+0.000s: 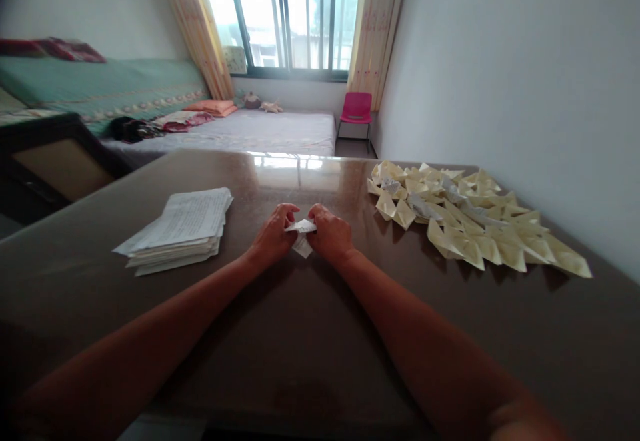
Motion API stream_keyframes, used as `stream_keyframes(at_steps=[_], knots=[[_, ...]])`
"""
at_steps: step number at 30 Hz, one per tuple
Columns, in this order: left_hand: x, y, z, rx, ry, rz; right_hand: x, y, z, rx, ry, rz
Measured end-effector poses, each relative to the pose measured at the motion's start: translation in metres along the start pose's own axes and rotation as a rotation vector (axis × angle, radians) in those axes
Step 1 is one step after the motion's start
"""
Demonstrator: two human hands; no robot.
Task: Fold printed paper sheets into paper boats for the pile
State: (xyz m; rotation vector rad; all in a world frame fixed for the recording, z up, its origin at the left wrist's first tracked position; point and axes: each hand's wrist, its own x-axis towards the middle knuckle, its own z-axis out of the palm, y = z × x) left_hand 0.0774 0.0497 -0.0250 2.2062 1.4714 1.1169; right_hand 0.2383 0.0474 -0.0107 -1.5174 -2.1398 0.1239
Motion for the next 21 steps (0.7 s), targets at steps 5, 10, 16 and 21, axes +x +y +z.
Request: stream_keyframes(at_steps=[5,10,16,21], knots=[[-0.001,-0.005,0.003,0.053,-0.030,0.029,0.000,0.001,0.004,-0.011,-0.018,-0.045],[0.001,-0.014,0.001,0.051,-0.068,-0.007,0.001,0.012,0.007,-0.005,-0.052,-0.081],[-0.001,-0.020,-0.015,0.086,-0.240,0.177,0.002,0.031,0.000,0.094,-0.142,-0.174],[-0.004,-0.013,-0.024,0.326,-0.328,0.329,0.007,0.051,-0.009,0.333,-0.243,-0.264]])
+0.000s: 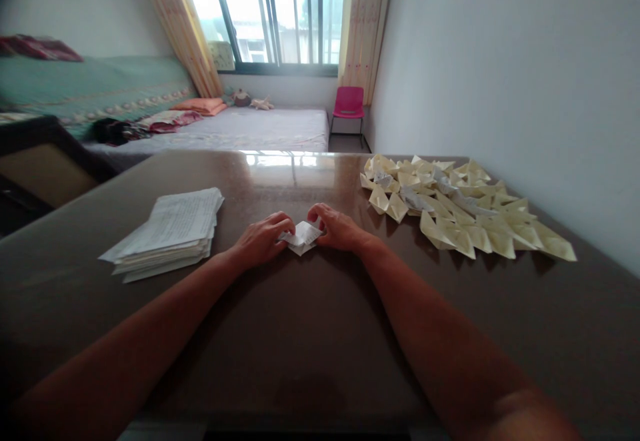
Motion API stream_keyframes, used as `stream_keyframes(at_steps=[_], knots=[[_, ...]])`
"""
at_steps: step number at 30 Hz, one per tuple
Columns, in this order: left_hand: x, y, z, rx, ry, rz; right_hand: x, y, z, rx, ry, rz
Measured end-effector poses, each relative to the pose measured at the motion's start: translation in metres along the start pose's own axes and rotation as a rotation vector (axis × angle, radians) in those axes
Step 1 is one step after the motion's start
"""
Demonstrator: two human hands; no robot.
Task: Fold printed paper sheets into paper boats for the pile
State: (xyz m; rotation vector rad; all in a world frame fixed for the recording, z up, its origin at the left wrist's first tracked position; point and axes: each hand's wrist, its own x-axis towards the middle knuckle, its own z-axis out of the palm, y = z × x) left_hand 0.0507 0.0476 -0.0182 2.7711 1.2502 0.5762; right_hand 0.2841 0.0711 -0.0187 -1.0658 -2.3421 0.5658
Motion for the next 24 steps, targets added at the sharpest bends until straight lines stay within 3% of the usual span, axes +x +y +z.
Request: stream_keyframes(at_steps=[4,11,14,19,24], knots=[[0.000,-0.002,-0.006,0.055,-0.041,0.084,0.000,0.008,-0.008,0.190,-0.093,-0.076],[0.000,-0.007,-0.011,0.040,-0.046,0.176,0.000,0.009,-0.009,0.282,-0.166,-0.127],[0.000,-0.007,-0.008,0.027,-0.009,0.172,0.001,0.011,-0.007,0.284,-0.128,-0.127],[0.000,-0.005,-0.002,0.021,0.133,0.155,0.003,0.016,-0.002,0.283,0.041,-0.106],[0.000,-0.003,-0.003,0.052,0.180,0.167,0.003,0.012,-0.002,0.305,0.049,-0.140]])
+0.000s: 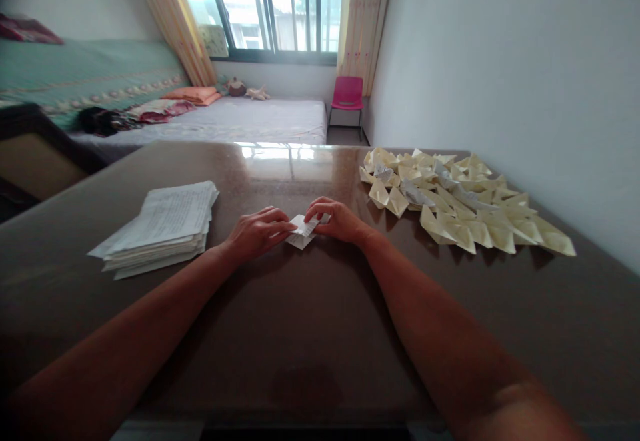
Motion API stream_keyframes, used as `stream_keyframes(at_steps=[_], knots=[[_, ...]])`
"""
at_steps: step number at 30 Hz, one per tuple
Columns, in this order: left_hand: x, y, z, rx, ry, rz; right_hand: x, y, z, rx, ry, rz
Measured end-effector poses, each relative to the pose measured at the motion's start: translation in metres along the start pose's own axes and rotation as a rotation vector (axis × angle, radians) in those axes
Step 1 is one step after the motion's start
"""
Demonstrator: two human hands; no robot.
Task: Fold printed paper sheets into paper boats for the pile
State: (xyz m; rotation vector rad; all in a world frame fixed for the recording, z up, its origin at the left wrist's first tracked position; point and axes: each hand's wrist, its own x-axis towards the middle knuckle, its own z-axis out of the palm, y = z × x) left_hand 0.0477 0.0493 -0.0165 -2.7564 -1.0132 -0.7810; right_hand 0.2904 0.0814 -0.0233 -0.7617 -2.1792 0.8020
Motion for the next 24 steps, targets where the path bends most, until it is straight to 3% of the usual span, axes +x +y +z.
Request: stream_keyframes(at_steps=[8,11,24], knots=[[0.007,0.003,0.009,-0.301,0.191,-0.290,0.008,-0.011,0.007,0.104,0.257,0.088],[0.010,0.004,0.012,-0.406,0.255,-0.330,0.009,-0.013,0.011,0.084,0.279,0.073],[0.012,0.008,0.010,-0.394,0.221,-0.342,0.009,-0.029,0.015,-0.015,0.243,0.027]])
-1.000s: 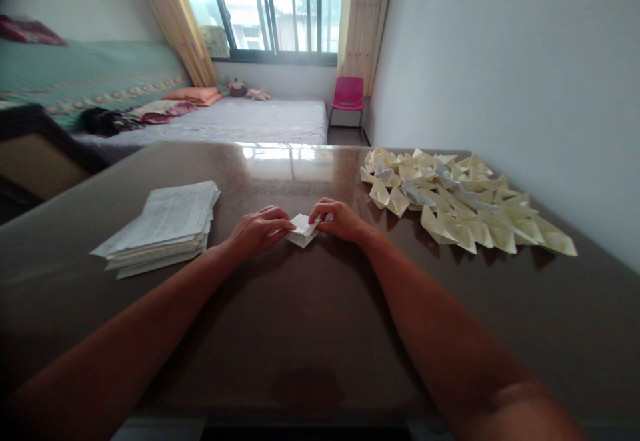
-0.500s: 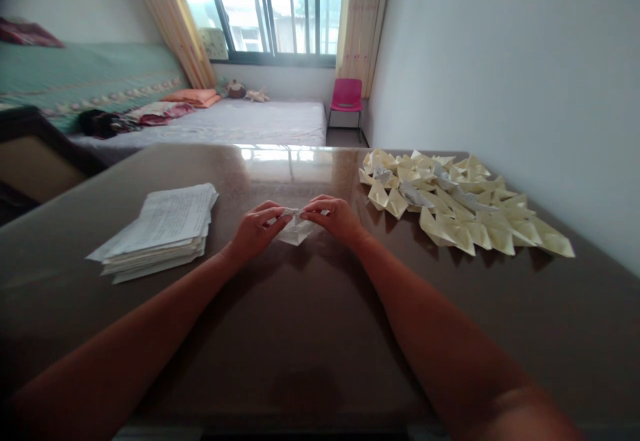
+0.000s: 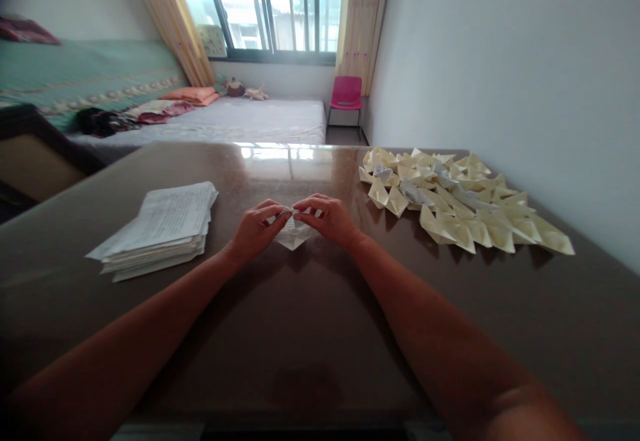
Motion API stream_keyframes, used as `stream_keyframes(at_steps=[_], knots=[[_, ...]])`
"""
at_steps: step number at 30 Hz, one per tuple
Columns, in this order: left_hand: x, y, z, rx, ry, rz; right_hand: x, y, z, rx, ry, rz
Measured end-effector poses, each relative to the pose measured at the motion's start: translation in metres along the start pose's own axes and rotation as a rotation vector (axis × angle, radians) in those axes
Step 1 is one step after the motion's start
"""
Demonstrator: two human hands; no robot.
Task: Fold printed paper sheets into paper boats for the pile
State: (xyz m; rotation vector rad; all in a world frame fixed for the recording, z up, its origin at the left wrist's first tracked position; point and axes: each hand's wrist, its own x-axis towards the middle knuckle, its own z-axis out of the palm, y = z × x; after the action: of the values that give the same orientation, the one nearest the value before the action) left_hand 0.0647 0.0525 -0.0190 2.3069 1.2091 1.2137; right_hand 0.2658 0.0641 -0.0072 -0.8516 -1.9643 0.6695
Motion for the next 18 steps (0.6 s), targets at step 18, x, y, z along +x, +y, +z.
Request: stream_keyframes(at_steps=[18], knots=[[0.001,0.003,0.003,-0.100,0.024,-0.104,0.002,0.003,-0.005,0.120,-0.047,0.137]])
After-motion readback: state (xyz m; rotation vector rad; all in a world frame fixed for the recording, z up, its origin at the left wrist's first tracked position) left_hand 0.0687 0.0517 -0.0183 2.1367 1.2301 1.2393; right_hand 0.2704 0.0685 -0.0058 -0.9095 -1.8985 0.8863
